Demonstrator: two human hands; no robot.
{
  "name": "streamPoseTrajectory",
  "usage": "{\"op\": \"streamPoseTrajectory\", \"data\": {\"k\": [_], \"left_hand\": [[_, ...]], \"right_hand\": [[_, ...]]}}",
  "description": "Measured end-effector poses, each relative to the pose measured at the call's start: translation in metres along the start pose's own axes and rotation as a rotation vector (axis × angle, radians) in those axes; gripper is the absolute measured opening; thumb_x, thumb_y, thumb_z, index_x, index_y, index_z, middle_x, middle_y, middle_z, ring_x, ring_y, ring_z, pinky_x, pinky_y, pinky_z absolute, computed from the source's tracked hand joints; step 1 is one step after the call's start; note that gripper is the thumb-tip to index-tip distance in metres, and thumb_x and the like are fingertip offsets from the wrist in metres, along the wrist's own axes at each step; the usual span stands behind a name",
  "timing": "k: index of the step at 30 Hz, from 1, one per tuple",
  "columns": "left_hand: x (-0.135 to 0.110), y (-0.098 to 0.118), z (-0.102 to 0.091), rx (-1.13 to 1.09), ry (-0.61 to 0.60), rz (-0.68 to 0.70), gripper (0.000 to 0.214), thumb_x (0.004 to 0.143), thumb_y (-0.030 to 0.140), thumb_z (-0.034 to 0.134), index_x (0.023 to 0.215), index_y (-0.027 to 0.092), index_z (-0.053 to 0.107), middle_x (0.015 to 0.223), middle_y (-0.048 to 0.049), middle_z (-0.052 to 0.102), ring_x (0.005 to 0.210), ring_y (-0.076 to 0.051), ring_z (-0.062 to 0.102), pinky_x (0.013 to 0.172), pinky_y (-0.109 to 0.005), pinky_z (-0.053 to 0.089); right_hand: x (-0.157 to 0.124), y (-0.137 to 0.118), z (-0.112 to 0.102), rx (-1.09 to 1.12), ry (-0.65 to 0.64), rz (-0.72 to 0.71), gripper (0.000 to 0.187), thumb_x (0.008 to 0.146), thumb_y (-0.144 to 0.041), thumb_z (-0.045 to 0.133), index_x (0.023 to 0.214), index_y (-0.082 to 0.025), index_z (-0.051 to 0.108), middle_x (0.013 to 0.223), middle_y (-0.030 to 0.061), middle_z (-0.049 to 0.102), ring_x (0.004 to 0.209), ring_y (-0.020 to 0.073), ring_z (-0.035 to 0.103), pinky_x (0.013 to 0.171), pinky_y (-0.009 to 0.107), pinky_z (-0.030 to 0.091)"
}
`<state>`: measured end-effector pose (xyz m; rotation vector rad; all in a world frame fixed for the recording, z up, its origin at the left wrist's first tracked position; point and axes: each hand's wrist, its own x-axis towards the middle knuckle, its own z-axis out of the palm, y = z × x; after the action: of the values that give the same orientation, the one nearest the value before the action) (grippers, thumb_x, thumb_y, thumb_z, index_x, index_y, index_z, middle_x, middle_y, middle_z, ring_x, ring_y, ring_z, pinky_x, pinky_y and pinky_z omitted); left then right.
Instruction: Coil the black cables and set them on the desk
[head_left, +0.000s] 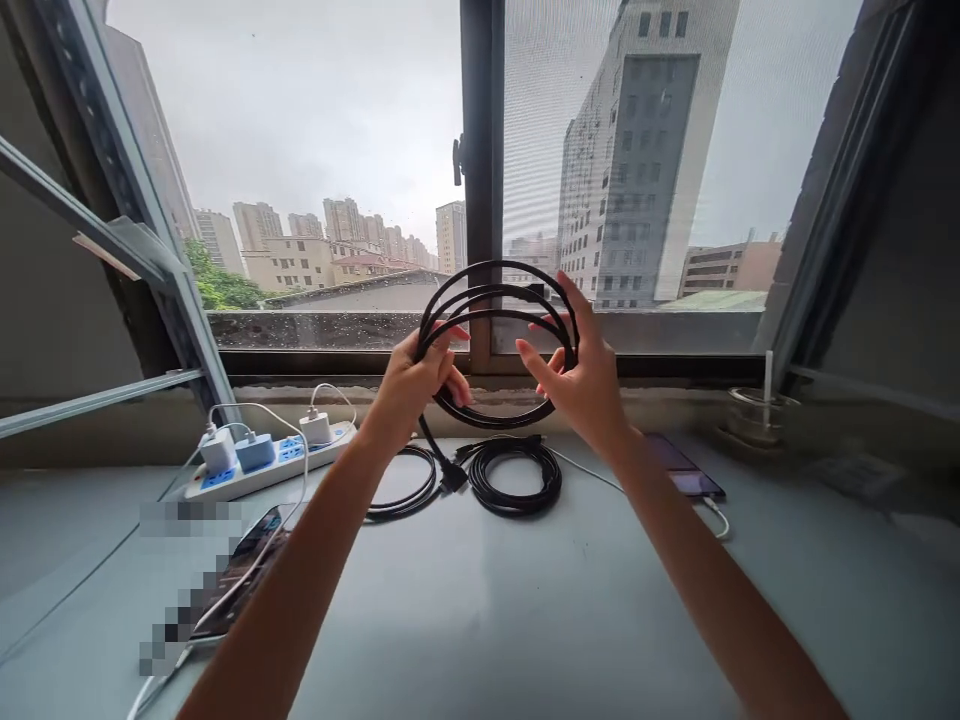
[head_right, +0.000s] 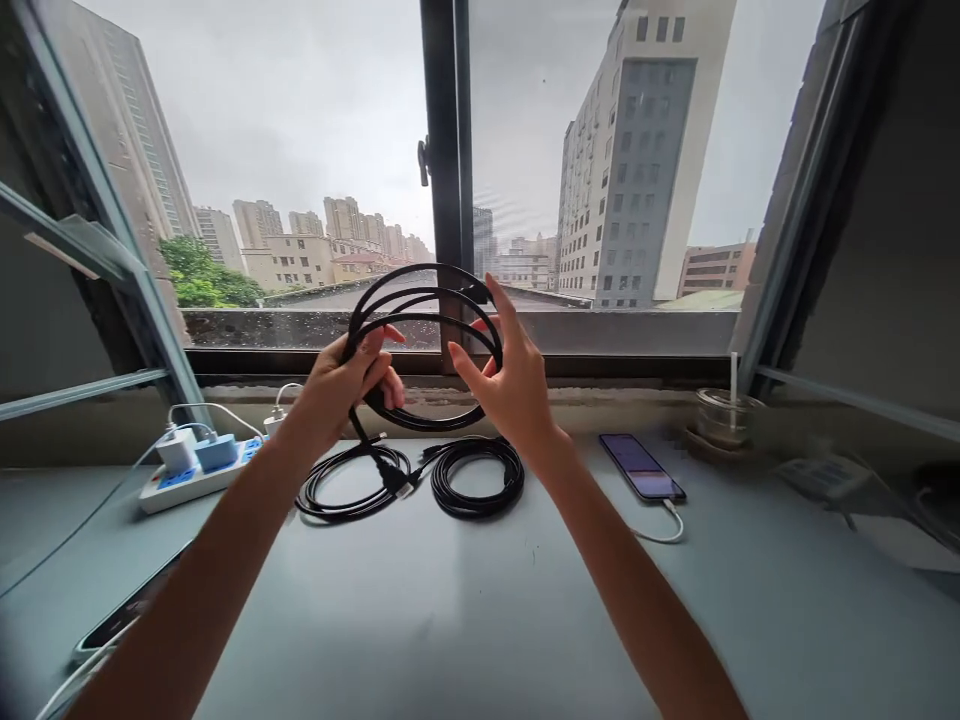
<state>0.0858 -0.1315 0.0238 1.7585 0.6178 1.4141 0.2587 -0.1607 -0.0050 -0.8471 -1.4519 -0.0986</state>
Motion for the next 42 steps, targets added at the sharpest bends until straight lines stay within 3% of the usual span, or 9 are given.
{"op": "streamPoseTrajectory", "data": {"k": [6,10,15,19,22,28,33,37,42], "left_hand": [[0.011,-0.007,-0.009,0.048,-0.031,-0.003,0.019,0.082,0.036,0.058,0.083,0.017,0.056,0.043,0.0101,0.031,0.034,-0.009,0.047,0.035,-0.019,0.036],[0.015,-0.016,-0.016,0.005,-0.068,-0.058,0.022,0.079,0.036,0.063,0.073,0.017,0.054,0.043,0.01,0.028,0.031,-0.003,0.032,0.032,-0.016,0.021],[0.008,0.0,-0.022,0.112,-0.154,-0.098,0.041,0.068,0.047,0.073,0.06,0.017,0.046,0.042,0.0084,0.029,0.034,-0.002,0.026,0.033,-0.016,0.016],[0.004,0.012,-0.017,0.02,-0.173,-0.099,0.057,0.066,0.074,0.055,0.061,0.017,0.048,0.039,0.0081,0.026,0.032,-0.002,0.02,0.031,-0.018,0.012],[0.002,0.015,-0.009,-0.095,-0.172,-0.194,0.065,0.069,0.082,0.034,0.055,0.019,0.042,0.035,0.0078,0.021,0.028,-0.003,0.017,0.029,-0.02,0.008],[-0.001,0.014,0.003,-0.258,-0.155,-0.369,0.054,0.088,0.056,0.04,0.049,0.019,0.034,0.035,0.0083,0.017,0.025,-0.003,0.018,0.028,-0.018,0.008],[0.0,0.007,0.001,-0.217,-0.081,-0.284,0.045,0.085,0.048,0.051,0.053,0.018,0.041,0.035,0.0092,0.021,0.026,-0.003,0.024,0.03,-0.017,0.016],[-0.002,0.003,0.003,-0.165,-0.009,-0.257,0.046,0.084,0.049,0.052,0.052,0.018,0.041,0.035,0.0096,0.019,0.027,-0.002,0.021,0.03,-0.018,0.013],[-0.009,0.0,0.015,-0.096,-0.029,-0.219,0.053,0.082,0.051,0.054,0.049,0.019,0.028,0.04,0.0089,0.019,0.032,-0.001,0.017,0.031,-0.018,0.01]], "right_hand": [[0.003,-0.012,-0.01,-0.121,-0.039,-0.131,0.045,0.084,-0.043,0.059,0.125,-0.028,0.053,0.097,0.0025,0.063,0.059,0.0097,0.053,0.054,0.024,0.046],[0.003,-0.007,-0.007,-0.215,-0.131,-0.18,0.051,0.087,-0.043,0.054,0.135,-0.025,0.045,0.084,-0.0001,0.064,0.057,0.0092,0.052,0.056,0.023,0.044],[0.005,0.005,-0.006,-0.186,-0.173,-0.234,0.047,0.089,-0.043,0.053,0.132,-0.026,0.05,0.07,-0.0035,0.062,0.054,0.0082,0.05,0.057,0.022,0.042],[0.005,0.007,-0.008,-0.029,-0.144,-0.259,0.039,0.088,-0.039,0.057,0.126,-0.027,0.057,0.082,-0.0017,0.059,0.053,0.006,0.053,0.052,0.021,0.043],[0.003,0.003,-0.007,0.085,-0.131,-0.177,0.037,0.09,-0.041,0.053,0.125,-0.031,0.056,0.084,-0.0018,0.057,0.051,0.0058,0.055,0.048,0.021,0.045],[0.004,-0.003,-0.012,0.05,-0.125,-0.138,0.029,0.09,-0.036,0.053,0.117,-0.029,0.061,0.099,0.001,0.057,0.053,0.0053,0.056,0.046,0.02,0.047],[0.006,0.005,-0.011,-0.085,-0.057,-0.146,0.027,0.09,-0.035,0.054,0.114,-0.027,0.064,0.111,0.0029,0.055,0.054,0.005,0.056,0.048,0.022,0.046],[0.003,0.006,-0.003,-0.16,-0.013,-0.145,0.027,0.09,-0.034,0.053,0.114,-0.027,0.065,0.109,0.0026,0.057,0.052,0.0045,0.055,0.05,0.024,0.046],[-0.004,-0.001,0.006,-0.289,-0.009,-0.209,0.023,0.092,-0.031,0.051,0.108,-0.03,0.068,0.107,0.0004,0.061,0.054,0.005,0.052,0.049,0.023,0.04]]}}
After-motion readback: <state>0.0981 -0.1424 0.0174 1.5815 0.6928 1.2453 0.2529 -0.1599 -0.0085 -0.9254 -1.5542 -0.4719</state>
